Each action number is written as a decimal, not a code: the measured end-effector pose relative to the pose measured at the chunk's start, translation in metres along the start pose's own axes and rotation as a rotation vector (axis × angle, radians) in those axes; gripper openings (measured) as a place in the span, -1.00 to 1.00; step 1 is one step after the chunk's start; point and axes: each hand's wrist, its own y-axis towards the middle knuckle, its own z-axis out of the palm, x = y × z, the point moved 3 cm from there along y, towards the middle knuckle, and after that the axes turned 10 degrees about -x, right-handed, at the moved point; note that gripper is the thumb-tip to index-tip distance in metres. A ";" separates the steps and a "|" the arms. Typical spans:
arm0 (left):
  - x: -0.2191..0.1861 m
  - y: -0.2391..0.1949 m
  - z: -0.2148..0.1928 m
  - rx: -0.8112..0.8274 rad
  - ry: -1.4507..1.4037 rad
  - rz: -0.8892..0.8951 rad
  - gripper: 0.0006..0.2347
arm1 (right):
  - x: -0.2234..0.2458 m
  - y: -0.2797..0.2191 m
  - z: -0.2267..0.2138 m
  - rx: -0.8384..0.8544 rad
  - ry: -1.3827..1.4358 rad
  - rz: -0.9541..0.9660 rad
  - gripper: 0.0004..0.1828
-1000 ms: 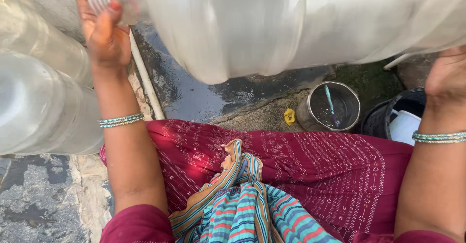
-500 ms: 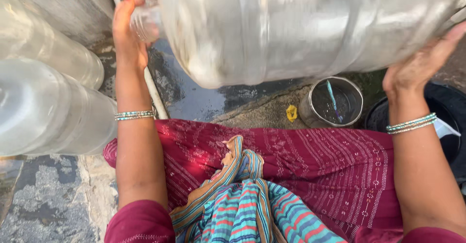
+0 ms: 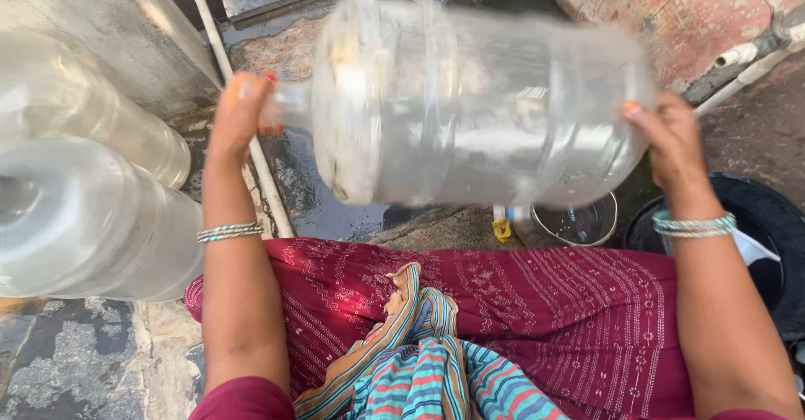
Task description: The person scrubs the exterior of a large plastic water dispenser with a yellow sponge, rinses it with water from a bucket, and then fills it with water using a white plastic jug.
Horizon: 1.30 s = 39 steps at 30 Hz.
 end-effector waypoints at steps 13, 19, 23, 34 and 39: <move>0.028 0.022 0.019 -0.185 -0.393 0.015 -0.63 | 0.026 -0.001 0.030 -0.262 0.304 -0.123 -0.10; 0.060 0.022 0.015 0.137 -0.018 -0.429 -0.36 | -0.024 0.004 0.018 -0.033 0.172 0.337 0.06; 0.065 0.018 0.019 0.155 0.327 -0.530 -0.37 | -0.062 0.006 0.018 -0.020 -0.283 0.635 -0.09; -0.048 -0.022 -0.007 0.092 -0.755 0.299 -0.74 | 0.028 0.012 -0.022 0.044 0.369 -0.211 -0.27; -0.016 -0.001 0.014 -0.045 -0.738 0.330 -0.85 | 0.005 0.002 -0.007 0.063 0.465 -0.203 -0.11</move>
